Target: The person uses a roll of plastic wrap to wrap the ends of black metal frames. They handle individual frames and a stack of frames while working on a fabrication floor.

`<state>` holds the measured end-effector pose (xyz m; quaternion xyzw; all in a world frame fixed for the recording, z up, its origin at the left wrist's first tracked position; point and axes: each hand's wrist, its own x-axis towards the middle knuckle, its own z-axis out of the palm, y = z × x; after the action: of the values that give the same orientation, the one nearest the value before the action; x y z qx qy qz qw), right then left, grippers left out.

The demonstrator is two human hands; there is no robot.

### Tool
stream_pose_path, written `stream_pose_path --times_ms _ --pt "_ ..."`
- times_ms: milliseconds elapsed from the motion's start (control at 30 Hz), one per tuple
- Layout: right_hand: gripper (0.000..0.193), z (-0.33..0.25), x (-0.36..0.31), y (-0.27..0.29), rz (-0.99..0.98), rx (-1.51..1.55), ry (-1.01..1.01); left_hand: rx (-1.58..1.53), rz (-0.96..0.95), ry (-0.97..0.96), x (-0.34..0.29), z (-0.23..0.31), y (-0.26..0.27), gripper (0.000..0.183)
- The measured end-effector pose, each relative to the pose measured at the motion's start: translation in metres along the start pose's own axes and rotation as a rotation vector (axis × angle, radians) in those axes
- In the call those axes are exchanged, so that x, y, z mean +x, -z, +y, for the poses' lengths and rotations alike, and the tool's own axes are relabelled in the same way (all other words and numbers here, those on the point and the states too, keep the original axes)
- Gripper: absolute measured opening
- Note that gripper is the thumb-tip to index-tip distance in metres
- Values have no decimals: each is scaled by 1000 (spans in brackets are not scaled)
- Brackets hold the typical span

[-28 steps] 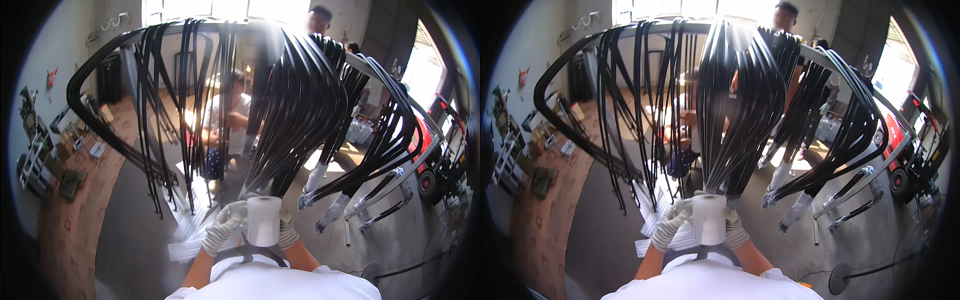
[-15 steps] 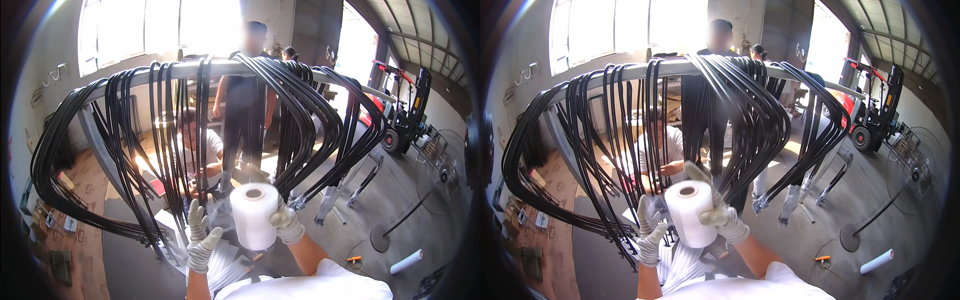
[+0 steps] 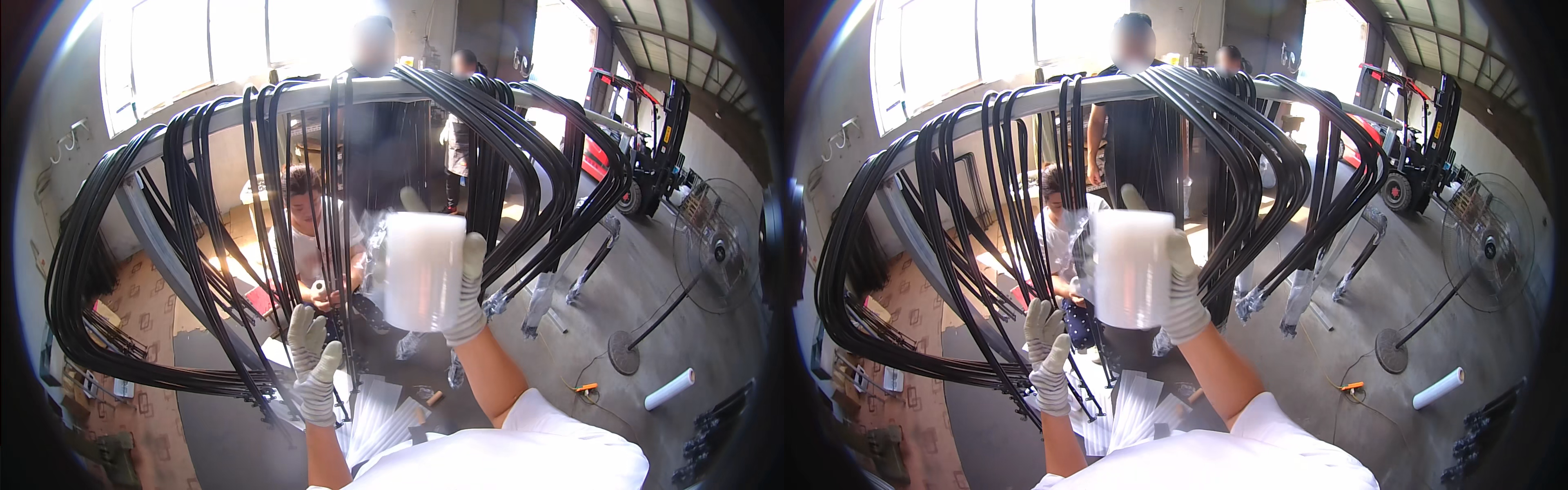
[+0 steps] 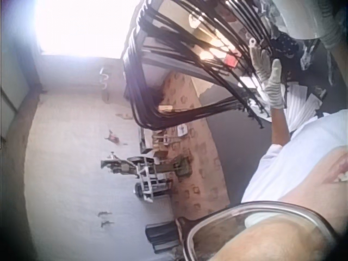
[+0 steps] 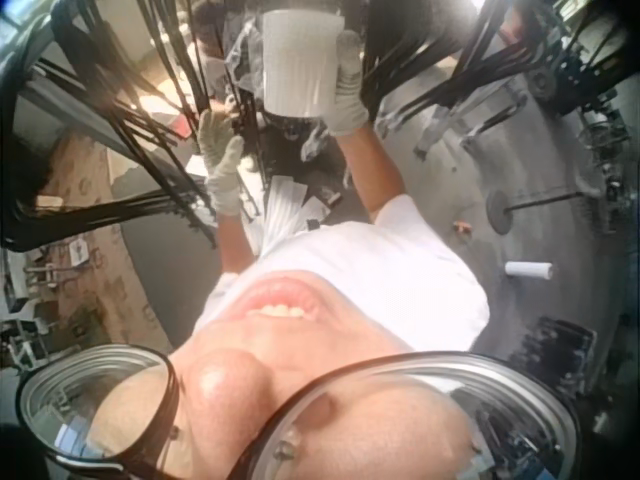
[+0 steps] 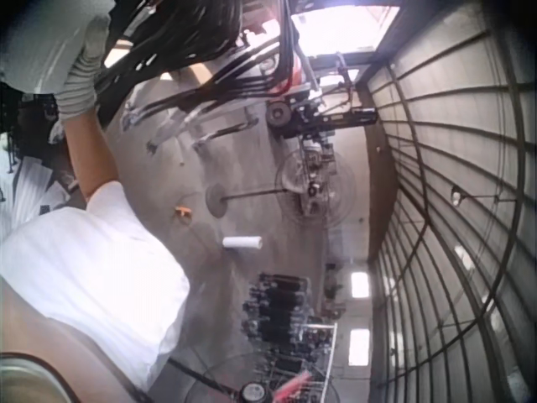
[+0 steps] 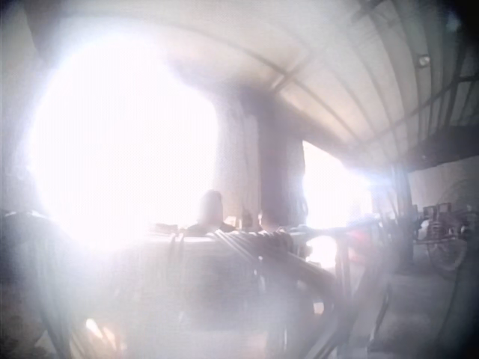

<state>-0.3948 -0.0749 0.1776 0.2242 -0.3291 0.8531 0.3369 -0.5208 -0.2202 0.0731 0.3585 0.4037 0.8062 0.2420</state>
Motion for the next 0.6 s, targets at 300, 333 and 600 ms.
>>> stream_pose_path --times_ms 300,333,600 --pt "81 54 -63 77 196 353 -202 236 151 -134 17 -29 13 68" --pt "78 56 -64 75 203 309 -190 272 140 -236 16 -34 10 70" --pt "72 82 -58 72 374 -18 -85 -15 -156 158 20 -43 -5 58"
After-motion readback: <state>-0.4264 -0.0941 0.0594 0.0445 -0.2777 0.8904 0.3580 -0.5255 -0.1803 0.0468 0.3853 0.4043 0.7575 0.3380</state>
